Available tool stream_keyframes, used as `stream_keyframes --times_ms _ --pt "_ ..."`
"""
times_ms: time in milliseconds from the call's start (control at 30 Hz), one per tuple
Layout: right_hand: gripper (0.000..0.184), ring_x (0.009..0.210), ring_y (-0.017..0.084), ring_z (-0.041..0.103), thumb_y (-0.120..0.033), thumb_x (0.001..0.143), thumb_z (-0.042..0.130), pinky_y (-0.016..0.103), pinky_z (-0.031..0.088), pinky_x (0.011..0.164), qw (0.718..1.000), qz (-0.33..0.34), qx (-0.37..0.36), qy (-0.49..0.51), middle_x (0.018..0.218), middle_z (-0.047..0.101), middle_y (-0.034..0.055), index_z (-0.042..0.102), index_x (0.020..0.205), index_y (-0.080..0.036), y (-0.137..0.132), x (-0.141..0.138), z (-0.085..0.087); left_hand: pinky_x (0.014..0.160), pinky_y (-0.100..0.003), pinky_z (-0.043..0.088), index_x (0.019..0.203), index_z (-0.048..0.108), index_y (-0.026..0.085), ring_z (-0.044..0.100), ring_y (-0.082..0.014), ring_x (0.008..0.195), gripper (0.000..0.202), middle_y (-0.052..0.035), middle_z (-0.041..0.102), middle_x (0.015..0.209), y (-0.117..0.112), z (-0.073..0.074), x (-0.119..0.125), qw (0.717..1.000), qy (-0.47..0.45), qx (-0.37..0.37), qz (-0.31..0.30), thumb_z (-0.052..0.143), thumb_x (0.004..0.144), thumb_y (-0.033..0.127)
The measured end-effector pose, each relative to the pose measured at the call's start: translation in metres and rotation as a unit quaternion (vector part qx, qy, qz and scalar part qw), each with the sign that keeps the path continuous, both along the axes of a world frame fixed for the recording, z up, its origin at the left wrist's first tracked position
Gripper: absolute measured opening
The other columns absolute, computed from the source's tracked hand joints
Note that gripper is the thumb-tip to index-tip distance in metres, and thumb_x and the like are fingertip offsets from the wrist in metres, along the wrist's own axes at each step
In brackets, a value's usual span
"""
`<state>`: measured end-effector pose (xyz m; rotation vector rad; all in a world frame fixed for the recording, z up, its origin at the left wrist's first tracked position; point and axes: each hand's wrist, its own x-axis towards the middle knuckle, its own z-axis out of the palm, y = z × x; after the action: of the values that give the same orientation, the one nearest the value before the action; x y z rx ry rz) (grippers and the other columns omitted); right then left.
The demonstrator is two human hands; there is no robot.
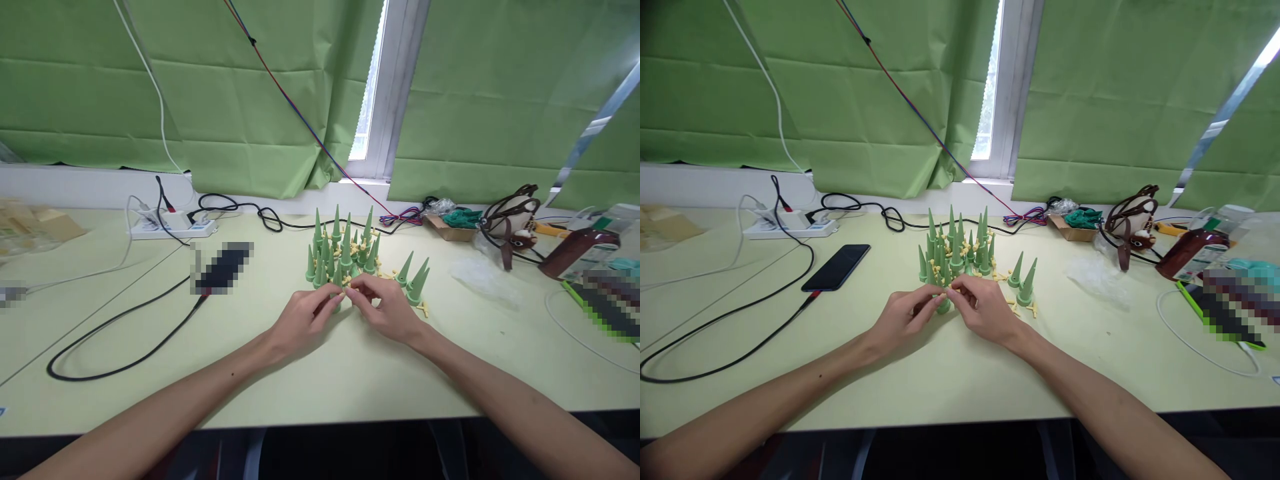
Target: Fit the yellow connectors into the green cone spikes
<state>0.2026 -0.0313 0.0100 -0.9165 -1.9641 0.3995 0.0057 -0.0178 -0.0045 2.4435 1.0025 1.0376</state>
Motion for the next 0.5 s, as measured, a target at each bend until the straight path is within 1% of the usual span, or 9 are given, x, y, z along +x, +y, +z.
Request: stream_keyframes --times_ms 100,200,333,500 --pt "0.019 0.054 0.01 0.045 -0.025 0.097 0.051 0.023 0.037 0.052 1.0 0.014 0.005 0.001 0.063 0.055 -0.0016 0.058 0.08 -0.018 0.0007 0.0005 -0.0008 0.053 -0.018 0.034 0.091 0.064 0.017 0.034 -0.0063 0.049 0.023 0.006 0.049 0.059 0.0018 -0.002 -0.0006 1.0 -0.007 0.022 -0.019 0.045 0.1 0.026" --pt "0.019 0.055 0.011 0.047 -0.023 0.097 0.05 0.023 0.037 0.053 1.0 0.023 0.012 0.001 0.064 0.057 -0.0008 0.058 0.081 -0.018 0.0011 0.0006 -0.0018 0.052 -0.018 0.033 0.088 0.062 0.016 0.033 -0.0062 0.049 0.02 0.0063 0.047 0.058 0.0032 -0.0032 -0.0015 0.998 -0.012 0.039 -0.044 0.047 0.099 0.023" --pt "0.019 0.055 0.011 0.048 -0.022 0.097 0.05 0.023 0.038 0.054 1.0 0.029 0.009 -0.004 0.064 0.057 -0.0007 0.059 0.081 -0.017 0.0015 0.0008 -0.003 0.051 -0.018 0.032 0.087 0.06 0.016 0.032 -0.0062 0.05 0.018 0.0066 0.044 0.058 0.0035 -0.0027 -0.0022 0.997 -0.012 0.05 -0.061 0.048 0.098 0.02" --pt "0.019 0.055 0.011 0.046 -0.022 0.097 0.05 0.024 0.037 0.054 0.999 0.034 0.009 -0.01 0.063 0.055 -0.0011 0.06 0.081 -0.018 0.002 0.0021 -0.0043 0.051 -0.018 0.03 0.082 0.058 0.016 0.029 -0.0067 0.052 0.02 0.0064 0.037 0.058 0.0025 -0.0019 -0.0035 0.996 -0.008 0.055 -0.075 0.047 0.098 0.02"
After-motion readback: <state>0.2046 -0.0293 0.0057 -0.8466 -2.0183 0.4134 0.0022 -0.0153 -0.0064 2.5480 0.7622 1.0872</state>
